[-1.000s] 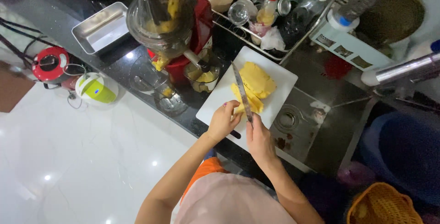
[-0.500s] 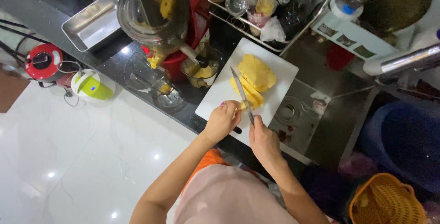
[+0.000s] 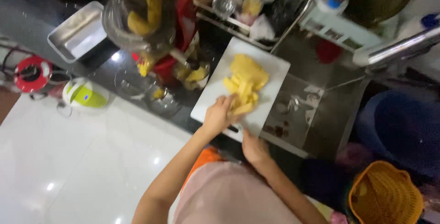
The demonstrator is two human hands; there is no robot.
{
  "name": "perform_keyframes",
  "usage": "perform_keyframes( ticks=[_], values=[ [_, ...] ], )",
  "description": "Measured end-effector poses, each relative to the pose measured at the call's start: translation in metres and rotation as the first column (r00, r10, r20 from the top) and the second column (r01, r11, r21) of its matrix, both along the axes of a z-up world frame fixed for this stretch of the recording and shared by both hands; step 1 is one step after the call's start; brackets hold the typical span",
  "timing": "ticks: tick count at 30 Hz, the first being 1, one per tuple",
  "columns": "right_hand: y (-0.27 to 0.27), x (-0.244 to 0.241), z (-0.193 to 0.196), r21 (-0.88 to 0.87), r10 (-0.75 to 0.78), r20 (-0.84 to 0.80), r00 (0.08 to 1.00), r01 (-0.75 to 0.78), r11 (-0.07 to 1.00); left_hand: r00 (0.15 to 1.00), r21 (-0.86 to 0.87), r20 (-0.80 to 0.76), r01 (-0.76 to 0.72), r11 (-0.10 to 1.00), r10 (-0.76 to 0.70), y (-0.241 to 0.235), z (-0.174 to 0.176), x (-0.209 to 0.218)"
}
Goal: Washing, slicing, and feeding pineapple into a juicer.
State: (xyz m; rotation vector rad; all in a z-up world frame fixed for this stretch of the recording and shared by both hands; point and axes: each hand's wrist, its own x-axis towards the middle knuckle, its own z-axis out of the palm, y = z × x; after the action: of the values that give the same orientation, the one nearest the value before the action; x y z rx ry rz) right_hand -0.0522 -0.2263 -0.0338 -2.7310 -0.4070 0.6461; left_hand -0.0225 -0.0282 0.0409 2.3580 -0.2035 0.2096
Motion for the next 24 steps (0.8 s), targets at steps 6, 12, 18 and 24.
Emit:
perform_keyframes(
  ticks=[6, 12, 18, 24],
  values=[
    [-0.008, 0.014, 0.017, 0.061, 0.013, -0.083, 0.996, -0.008, 0.998, 0.964, 0.152, -0.136, -0.21, 0.966, 0.23, -0.014, -0.094, 0.036],
    [-0.043, 0.007, 0.053, 0.222, -0.05, -0.104, 0.993, 0.072, 0.972, 0.944, -0.027, 0.043, -0.326, 0.945, 0.327, -0.006, -0.055, 0.039],
    [-0.121, -0.026, -0.023, 0.483, -0.122, 0.038, 0.992, 0.089, 0.871, 0.967, -0.216, 0.227, -0.069, 0.974, 0.119, 0.022, 0.089, 0.039],
    [-0.129, -0.03, -0.039, 0.21, -0.312, -0.19, 0.931, 0.349, 0.913, 0.502, -0.055, 0.815, -0.429, 0.902, 0.288, 0.149, 0.246, 0.085]
  ],
)
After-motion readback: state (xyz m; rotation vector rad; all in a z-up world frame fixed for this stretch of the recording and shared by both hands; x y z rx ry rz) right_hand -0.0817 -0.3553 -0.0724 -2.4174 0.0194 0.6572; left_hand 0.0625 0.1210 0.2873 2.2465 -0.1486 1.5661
